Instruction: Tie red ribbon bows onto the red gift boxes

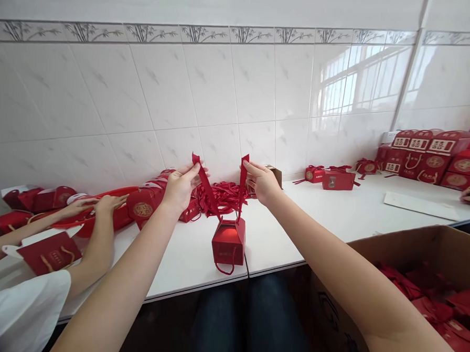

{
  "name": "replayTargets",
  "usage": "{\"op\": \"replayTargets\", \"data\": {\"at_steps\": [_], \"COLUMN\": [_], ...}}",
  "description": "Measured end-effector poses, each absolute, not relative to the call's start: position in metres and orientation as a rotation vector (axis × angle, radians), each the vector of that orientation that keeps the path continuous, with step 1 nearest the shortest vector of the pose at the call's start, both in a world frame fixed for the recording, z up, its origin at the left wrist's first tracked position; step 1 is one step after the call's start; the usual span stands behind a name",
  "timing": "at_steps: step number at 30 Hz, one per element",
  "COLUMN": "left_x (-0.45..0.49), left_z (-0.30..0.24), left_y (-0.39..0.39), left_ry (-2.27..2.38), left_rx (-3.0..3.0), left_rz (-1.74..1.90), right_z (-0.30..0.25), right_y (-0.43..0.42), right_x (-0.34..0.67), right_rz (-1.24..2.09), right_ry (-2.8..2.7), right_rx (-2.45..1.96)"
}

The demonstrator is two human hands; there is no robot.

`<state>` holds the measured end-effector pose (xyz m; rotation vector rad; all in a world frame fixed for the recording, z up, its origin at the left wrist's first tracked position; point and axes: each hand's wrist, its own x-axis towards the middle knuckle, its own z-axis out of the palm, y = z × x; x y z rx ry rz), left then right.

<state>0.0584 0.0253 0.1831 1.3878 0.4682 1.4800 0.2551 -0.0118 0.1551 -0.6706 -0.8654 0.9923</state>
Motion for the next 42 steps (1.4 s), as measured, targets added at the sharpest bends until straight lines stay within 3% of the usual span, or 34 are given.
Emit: {"op": "replayTargets", "data": {"at_steps": [20, 26, 29, 33, 36, 42], "left_x": [0.061, 0.06, 0.055, 0.048, 0.047, 0.044], "left_z": [0.159, 0.154, 0.152, 0.149, 0.149, 0.137], "left_y": [0.021, 0.023, 0.025, 0.027, 0.025, 0.019], "left_ry": [0.688, 0.575, 0.525, 0.51, 0.498, 0.74], "left_rx": [1.9, 1.737, 1.494, 1.351, 1.32, 1.805], "left_rz": [1.362, 1.158, 1.074, 1.015, 1.009, 1.321], "right_z": [0.152, 0.144, 0.137, 0.128, 0.122, 0.104], "right_y": [-0.012, -0.016, -0.015, -0.013, -0.011, -0.011], "right_x": [0.208, 0.219, 0.227, 0.233, 0.232, 0.219], "right_rz": [1.012, 0.975, 0.726, 0.005, -0.352, -0.438], "right_ry": [-1.329, -1.429, -1.667, -1.98, -2.059, -1.799], "right_rx": [-0.683, -0.687, -0.721, -0.753, -0.775, -0.86]}}
